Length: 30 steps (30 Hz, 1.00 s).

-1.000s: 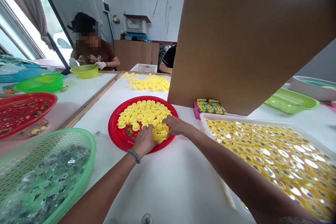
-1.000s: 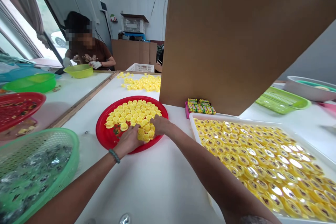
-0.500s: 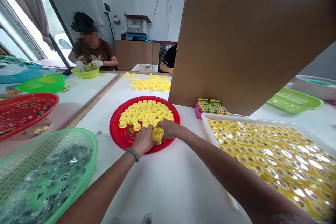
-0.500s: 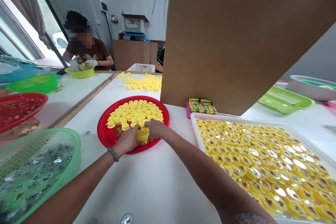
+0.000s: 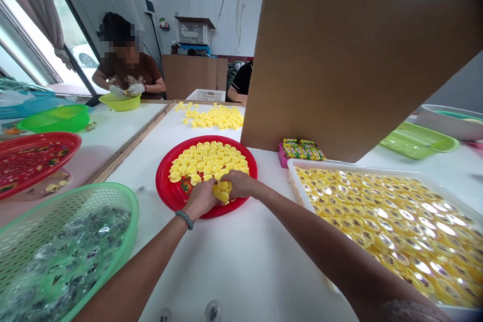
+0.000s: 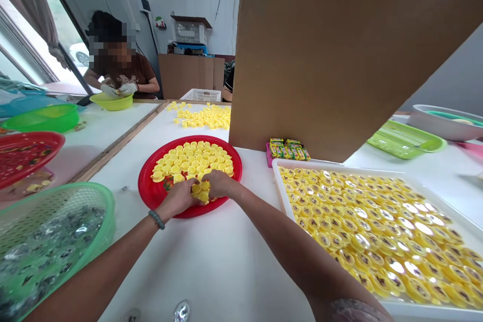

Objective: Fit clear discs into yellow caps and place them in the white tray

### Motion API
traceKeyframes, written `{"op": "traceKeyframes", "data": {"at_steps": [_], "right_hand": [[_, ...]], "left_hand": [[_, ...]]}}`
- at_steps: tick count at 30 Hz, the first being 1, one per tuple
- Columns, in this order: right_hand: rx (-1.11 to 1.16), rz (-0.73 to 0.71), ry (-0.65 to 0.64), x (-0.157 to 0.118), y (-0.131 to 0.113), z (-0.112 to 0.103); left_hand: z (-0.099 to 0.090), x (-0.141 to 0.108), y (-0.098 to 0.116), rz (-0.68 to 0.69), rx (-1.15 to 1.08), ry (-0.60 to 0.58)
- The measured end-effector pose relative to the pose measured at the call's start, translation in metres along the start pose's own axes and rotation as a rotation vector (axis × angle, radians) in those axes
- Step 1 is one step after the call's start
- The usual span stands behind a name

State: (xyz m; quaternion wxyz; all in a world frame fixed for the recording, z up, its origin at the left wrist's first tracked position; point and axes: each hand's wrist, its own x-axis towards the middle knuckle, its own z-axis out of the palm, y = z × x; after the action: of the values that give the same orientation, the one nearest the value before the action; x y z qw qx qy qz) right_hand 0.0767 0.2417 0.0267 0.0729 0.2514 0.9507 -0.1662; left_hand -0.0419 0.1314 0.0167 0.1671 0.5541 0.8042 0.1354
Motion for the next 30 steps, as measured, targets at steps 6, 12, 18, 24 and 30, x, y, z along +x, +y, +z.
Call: {"op": "traceKeyframes", "data": {"at_steps": [6,12,18,24,30], "right_hand": [[0.039,0.017,0.124,-0.028,-0.010,-0.033],[0.136,-0.064,0.184,-0.110,-0.013,-0.023],[0.198,0.026,0.068,-0.137,-0.003,0.045],[0.206,0.019,0.149,-0.115,0.013,0.066],[0.118,0.133,0.376,-0.147,-0.004,0.068]], "left_hand": [[-0.028,-0.015,0.022,0.049,-0.015,0.099],[-0.002,-0.071,0.056,0.154,-0.180,0.043],[0.065,-0.094,0.048,0.149,-0.171,-0.086],[0.069,-0.085,0.032,0.166,-0.178,-0.072],[0.063,-0.102,0.015,0.169,-0.203,-0.063]]}}
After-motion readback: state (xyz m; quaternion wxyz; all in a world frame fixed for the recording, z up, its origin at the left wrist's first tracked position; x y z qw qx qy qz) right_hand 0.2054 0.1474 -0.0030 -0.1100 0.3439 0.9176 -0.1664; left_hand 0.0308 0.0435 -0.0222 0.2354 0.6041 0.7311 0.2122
